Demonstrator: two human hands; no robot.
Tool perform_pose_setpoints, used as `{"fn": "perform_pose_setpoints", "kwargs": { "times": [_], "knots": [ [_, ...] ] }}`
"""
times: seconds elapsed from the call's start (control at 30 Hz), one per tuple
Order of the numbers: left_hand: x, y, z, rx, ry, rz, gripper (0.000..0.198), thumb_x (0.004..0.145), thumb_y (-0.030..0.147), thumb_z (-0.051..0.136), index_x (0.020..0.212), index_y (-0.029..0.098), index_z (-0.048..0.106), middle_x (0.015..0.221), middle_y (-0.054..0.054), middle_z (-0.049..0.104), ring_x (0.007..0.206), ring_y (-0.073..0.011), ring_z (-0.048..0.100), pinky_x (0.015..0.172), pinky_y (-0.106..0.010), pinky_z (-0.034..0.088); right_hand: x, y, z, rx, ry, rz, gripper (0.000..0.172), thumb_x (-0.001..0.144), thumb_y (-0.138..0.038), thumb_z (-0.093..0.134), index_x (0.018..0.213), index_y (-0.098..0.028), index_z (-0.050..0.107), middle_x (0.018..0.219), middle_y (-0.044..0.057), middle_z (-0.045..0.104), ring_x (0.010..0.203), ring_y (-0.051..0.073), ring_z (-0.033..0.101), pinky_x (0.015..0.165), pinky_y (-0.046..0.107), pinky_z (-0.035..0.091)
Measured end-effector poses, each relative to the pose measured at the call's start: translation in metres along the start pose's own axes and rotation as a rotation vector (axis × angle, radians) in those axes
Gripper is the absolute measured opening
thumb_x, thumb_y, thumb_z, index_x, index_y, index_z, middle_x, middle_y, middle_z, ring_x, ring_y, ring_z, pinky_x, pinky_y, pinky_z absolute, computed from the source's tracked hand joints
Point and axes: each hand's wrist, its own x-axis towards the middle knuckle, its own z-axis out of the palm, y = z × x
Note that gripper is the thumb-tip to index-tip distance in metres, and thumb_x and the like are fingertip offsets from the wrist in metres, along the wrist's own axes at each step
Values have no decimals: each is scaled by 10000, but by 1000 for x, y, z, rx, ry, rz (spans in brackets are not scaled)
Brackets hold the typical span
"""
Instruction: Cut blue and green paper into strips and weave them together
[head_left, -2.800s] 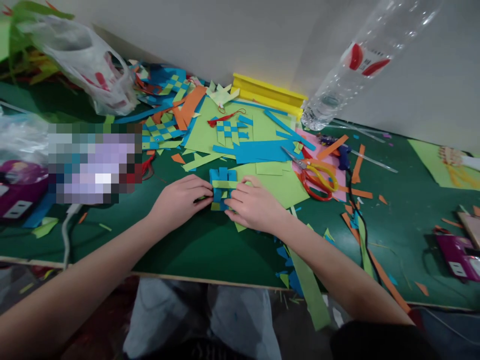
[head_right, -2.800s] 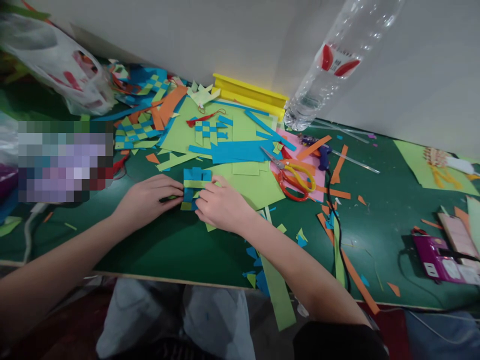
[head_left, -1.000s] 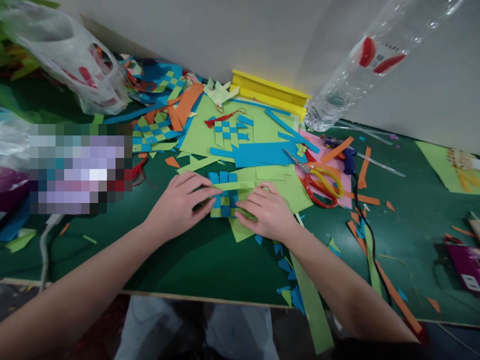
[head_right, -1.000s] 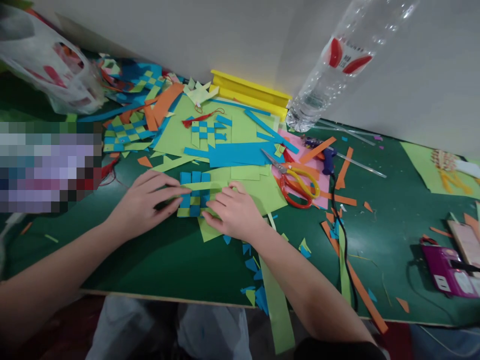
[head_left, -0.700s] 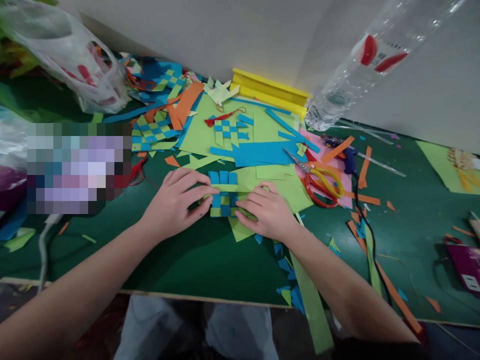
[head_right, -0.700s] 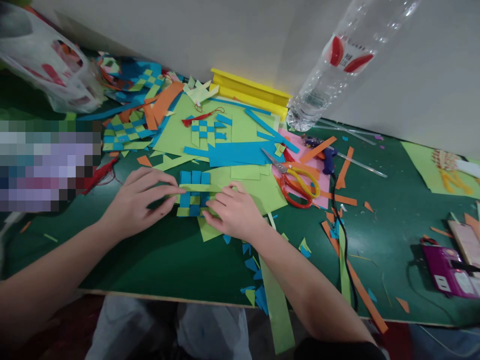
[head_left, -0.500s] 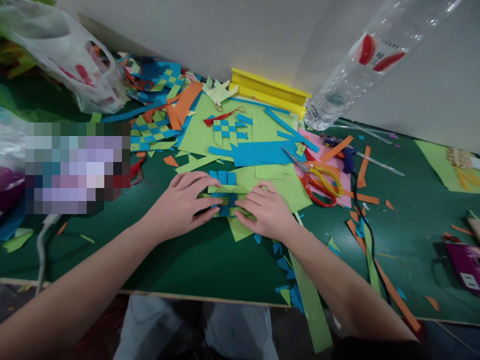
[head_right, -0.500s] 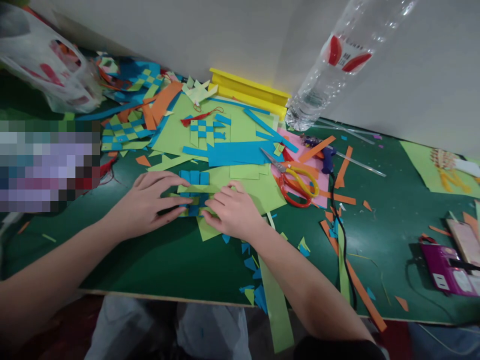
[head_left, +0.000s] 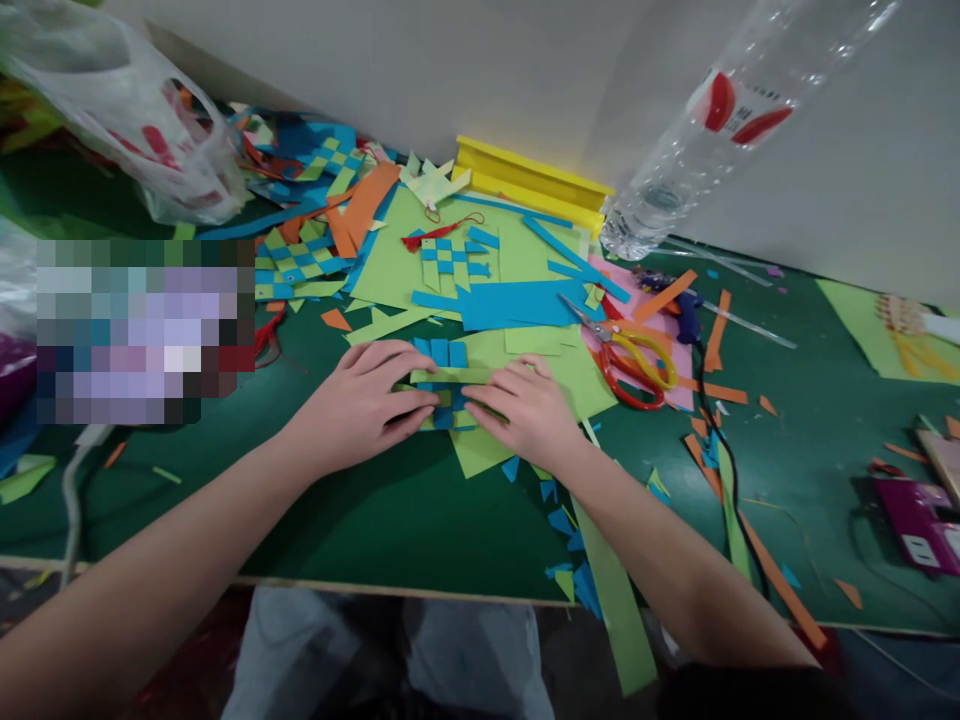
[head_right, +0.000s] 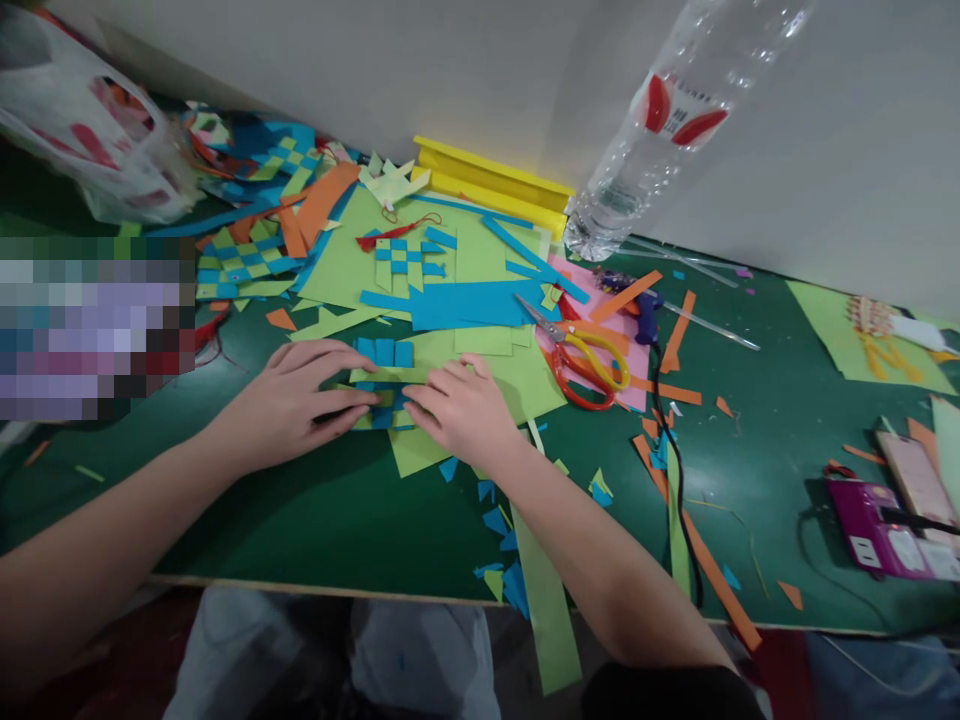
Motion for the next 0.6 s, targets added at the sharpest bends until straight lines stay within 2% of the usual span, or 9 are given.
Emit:
{"fn": "perform_pose_setpoints", "kwargs": {
  "times": [0.27, 0.43, 0.6],
  "knots": [
    [0, 1, 1, 49, 17, 39, 192, 930, 275, 557, 902, 255, 746, 1166, -76, 659, 1162, -293, 558, 920, -464, 466, 1, 0, 1, -17, -84, 33, 348, 972, -382, 504, 1141, -132, 676, 897, 77, 720, 836, 197, 629, 897, 403, 391],
    [-1, 0, 2, 58, 14, 43, 185, 923, 273, 566, 926, 259, 750, 1190, -69, 655, 1182, -294, 546, 939, -468, 455, 1, -1, 1, -35, -89, 17, 325, 977, -363, 493, 1084, -135, 699, 859, 68, 721, 836, 193, 636, 912, 395, 383],
    [-1, 1, 1, 82, 23, 59, 194, 926, 267, 562, 924, 252, 756, 1183, -70, 657, 1180, -287, 549, 946, -455, 450, 1, -1, 2, -42, -20, -16, 292, 970, -349, 520, 1047, -141, 710, 823, 50, 716, 790, 171, 640, 912, 379, 385]
  ]
}}
